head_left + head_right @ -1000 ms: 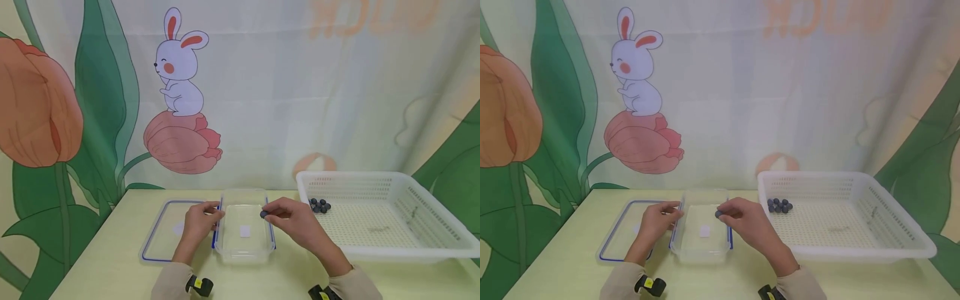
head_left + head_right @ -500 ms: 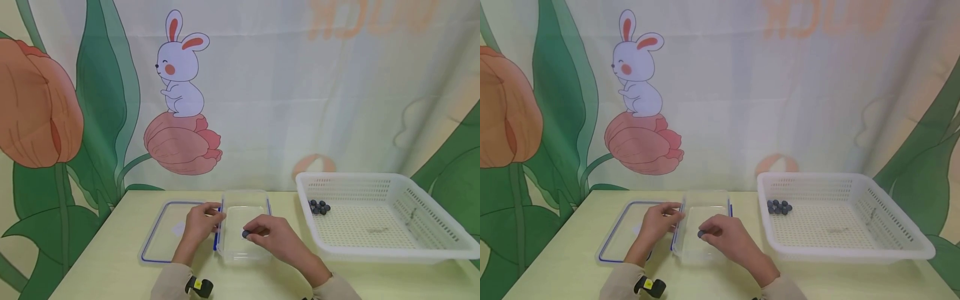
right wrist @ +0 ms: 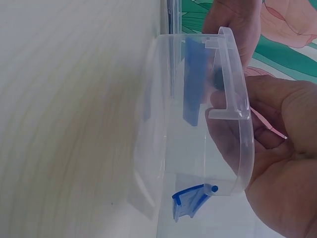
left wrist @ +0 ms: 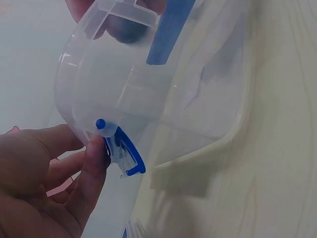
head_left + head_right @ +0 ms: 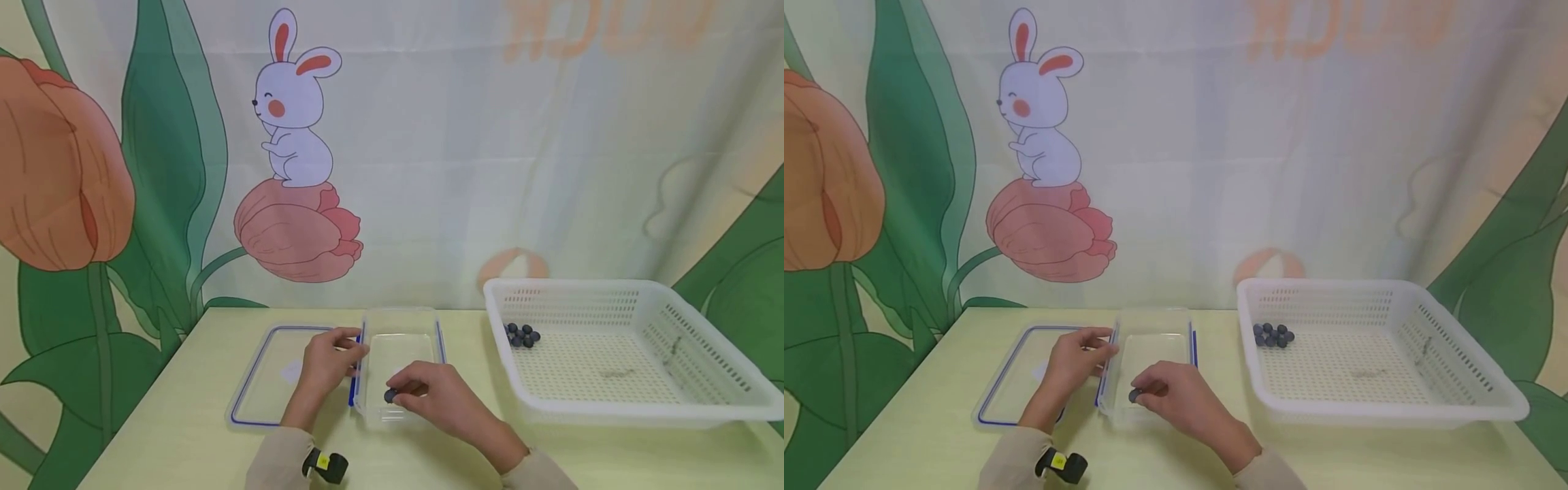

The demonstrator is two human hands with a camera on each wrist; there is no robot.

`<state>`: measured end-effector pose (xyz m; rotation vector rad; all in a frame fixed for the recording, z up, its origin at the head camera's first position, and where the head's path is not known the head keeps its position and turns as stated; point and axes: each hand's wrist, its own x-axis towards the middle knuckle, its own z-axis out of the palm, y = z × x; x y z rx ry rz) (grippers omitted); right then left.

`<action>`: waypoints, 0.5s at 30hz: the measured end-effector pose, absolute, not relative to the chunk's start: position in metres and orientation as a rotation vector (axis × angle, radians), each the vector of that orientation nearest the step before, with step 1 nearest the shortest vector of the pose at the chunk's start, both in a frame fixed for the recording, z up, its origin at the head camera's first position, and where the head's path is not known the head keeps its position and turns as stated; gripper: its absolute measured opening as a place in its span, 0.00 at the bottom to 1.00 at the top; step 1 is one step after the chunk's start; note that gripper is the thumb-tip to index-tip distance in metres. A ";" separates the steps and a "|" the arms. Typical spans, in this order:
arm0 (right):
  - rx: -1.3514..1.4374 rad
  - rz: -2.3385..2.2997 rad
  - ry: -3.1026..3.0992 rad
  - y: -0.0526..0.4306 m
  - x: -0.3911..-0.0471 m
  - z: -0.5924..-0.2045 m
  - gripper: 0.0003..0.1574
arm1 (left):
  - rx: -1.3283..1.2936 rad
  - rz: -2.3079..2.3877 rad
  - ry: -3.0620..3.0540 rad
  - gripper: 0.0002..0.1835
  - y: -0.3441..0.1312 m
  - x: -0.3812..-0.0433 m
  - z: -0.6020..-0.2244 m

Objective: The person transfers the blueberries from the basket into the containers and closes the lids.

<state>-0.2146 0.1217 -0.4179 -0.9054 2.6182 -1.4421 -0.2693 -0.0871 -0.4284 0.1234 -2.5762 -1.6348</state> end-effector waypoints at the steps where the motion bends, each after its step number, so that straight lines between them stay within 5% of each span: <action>1: -0.905 -1.440 2.622 0.122 -0.215 -0.418 0.09 | 0.117 -1.635 -2.575 0.20 -0.087 -0.269 -0.428; 15: -0.910 -1.456 2.684 0.131 -0.216 -0.410 0.10 | 0.093 -1.667 -2.570 0.21 -0.087 -0.269 -0.428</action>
